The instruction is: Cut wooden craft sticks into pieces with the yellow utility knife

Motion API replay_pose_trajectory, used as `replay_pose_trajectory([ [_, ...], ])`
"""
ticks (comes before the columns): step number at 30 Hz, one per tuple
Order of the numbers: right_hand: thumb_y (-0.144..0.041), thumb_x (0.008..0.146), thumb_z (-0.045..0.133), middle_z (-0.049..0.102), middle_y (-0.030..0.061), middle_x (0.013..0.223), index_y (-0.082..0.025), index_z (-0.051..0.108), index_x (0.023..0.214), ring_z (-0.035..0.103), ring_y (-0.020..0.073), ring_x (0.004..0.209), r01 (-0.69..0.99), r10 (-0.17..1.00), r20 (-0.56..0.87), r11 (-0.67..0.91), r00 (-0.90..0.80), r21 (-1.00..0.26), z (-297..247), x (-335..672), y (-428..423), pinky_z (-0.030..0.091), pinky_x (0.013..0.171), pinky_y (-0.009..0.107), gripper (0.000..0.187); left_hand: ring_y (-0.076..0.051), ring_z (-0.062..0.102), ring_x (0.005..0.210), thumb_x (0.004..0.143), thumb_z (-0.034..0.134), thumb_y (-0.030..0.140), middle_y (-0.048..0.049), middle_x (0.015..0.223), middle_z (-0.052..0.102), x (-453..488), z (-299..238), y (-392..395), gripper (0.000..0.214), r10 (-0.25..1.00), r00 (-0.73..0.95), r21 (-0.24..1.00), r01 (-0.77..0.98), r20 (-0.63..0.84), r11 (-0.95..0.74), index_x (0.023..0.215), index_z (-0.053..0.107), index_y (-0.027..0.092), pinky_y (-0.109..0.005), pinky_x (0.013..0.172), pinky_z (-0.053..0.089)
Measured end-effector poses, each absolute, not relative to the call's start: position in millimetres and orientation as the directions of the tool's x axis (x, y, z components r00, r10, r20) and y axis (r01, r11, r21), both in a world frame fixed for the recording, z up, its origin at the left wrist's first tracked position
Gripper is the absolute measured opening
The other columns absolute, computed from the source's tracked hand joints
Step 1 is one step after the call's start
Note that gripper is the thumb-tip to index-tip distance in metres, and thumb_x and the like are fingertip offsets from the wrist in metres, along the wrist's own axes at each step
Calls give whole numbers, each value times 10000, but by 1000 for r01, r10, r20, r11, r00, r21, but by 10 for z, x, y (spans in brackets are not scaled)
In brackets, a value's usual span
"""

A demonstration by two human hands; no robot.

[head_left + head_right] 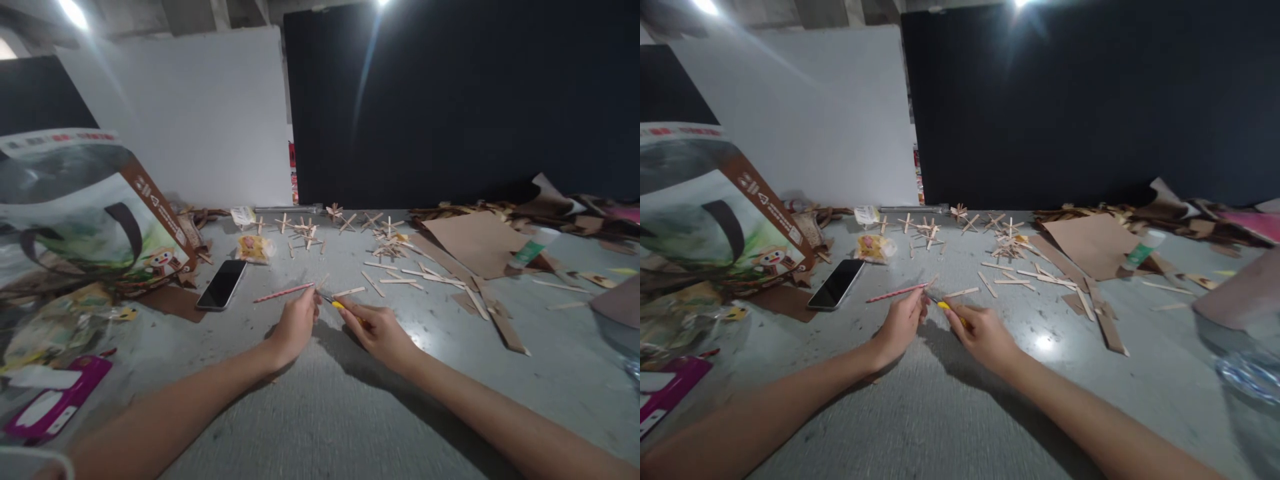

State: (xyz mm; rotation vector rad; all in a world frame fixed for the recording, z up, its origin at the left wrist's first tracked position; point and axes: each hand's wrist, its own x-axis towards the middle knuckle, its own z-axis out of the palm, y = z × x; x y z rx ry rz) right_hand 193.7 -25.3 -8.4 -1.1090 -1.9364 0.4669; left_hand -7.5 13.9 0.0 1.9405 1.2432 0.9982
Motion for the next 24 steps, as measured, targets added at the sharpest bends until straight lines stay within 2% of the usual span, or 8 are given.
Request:
replay_pose_trajectory([
  [8, -396, 1049, 466, 786, 97, 836, -137, 736, 1299, 665, 155, 595, 533, 836, 490, 540, -248, -651, -113, 1937, -267, 506, 578, 245, 450, -130, 534, 568, 961, 369, 236, 32, 641, 565, -91, -28, 151, 212, 922, 303, 792, 488, 240, -366, 840, 540, 205, -241, 569, 384],
  [18, -408, 1060, 445, 772, 103, 794, -113, 718, 1321, 678, 164, 597, 561, 831, 502, 540, -238, -628, -92, 1909, -279, 512, 570, 241, 480, -143, 532, 569, 939, 387, 169, 24, 605, 570, -69, 24, 86, 239, 923, 316, 789, 498, 221, -360, 784, 567, 195, -254, 584, 377],
  [24, -423, 1061, 455, 801, 124, 913, -140, 731, 1308, 708, 173, 660, 504, 827, 507, 554, -242, -662, -70, 1925, -264, 533, 618, 247, 466, -141, 521, 555, 944, 384, 208, 32, 577, 558, -68, 24, 94, 253, 922, 307, 794, 487, 235, -364, 752, 549, 200, -257, 571, 359],
])
